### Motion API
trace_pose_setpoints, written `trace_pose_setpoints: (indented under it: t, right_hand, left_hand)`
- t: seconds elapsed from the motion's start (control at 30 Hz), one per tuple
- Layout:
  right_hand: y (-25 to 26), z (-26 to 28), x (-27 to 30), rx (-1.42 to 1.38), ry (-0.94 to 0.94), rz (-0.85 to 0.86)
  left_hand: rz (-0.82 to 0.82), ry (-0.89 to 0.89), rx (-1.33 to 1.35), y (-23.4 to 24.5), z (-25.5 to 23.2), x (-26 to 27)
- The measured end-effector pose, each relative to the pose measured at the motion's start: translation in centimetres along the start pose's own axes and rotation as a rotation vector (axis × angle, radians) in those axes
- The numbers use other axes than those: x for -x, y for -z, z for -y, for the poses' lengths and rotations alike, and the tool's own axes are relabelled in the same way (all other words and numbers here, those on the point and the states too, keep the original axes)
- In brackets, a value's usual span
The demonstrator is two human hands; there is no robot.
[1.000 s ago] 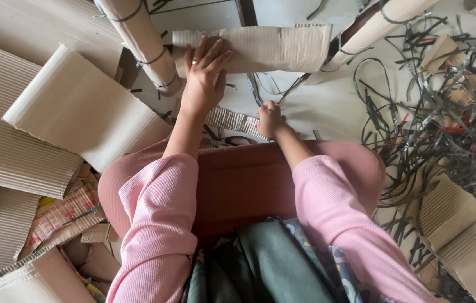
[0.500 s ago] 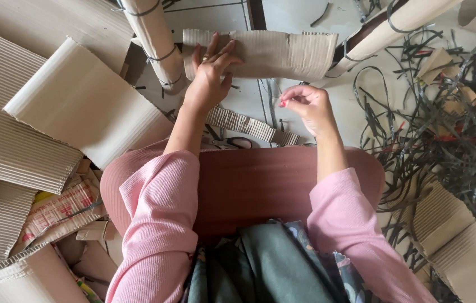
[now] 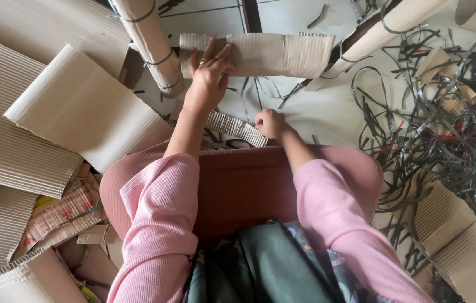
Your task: Wrapping furniture legs with cardboard and securing them with plastic ties
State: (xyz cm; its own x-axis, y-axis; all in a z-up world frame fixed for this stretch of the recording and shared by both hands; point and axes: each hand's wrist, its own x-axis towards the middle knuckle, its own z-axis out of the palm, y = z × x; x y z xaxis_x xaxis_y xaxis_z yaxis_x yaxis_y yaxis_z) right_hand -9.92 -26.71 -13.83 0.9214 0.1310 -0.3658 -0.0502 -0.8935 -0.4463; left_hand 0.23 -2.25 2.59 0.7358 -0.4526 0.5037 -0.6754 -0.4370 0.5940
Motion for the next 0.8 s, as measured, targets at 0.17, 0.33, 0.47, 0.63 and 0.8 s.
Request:
trace_pose_setpoints:
  t: [0.17,0.33,0.47,0.63,0.8]
  right_hand:
    - [12.2,10.7,7.2,-0.505,0.047,-0.046]
    - [15.1,12.9,10.4,-0.868,-0.175,-0.110]
    - [14.4,11.8,10.6,-0.725,-0.282,-0.247]
    - [15.5,10.9,10.9,-0.680,-0.142,-0.414]
    - [19.3,12.7,14.0,-0.792,-0.041,-0.435]
  left_hand:
    - [-0.076,-0.032,-0.042,-0.4,0.1,0.1]
    - [-0.063,0.025,-0.148,0.6,-1.0,-0.8]
    - [0.000,0.024,-0.249,0.3,0.2,-0.9]
    - [-0.053,0.003,-0.356,-1.2,1.8,-1.2]
    - [-0.045,0.012,-0.319,-1.4,2.0,-1.3]
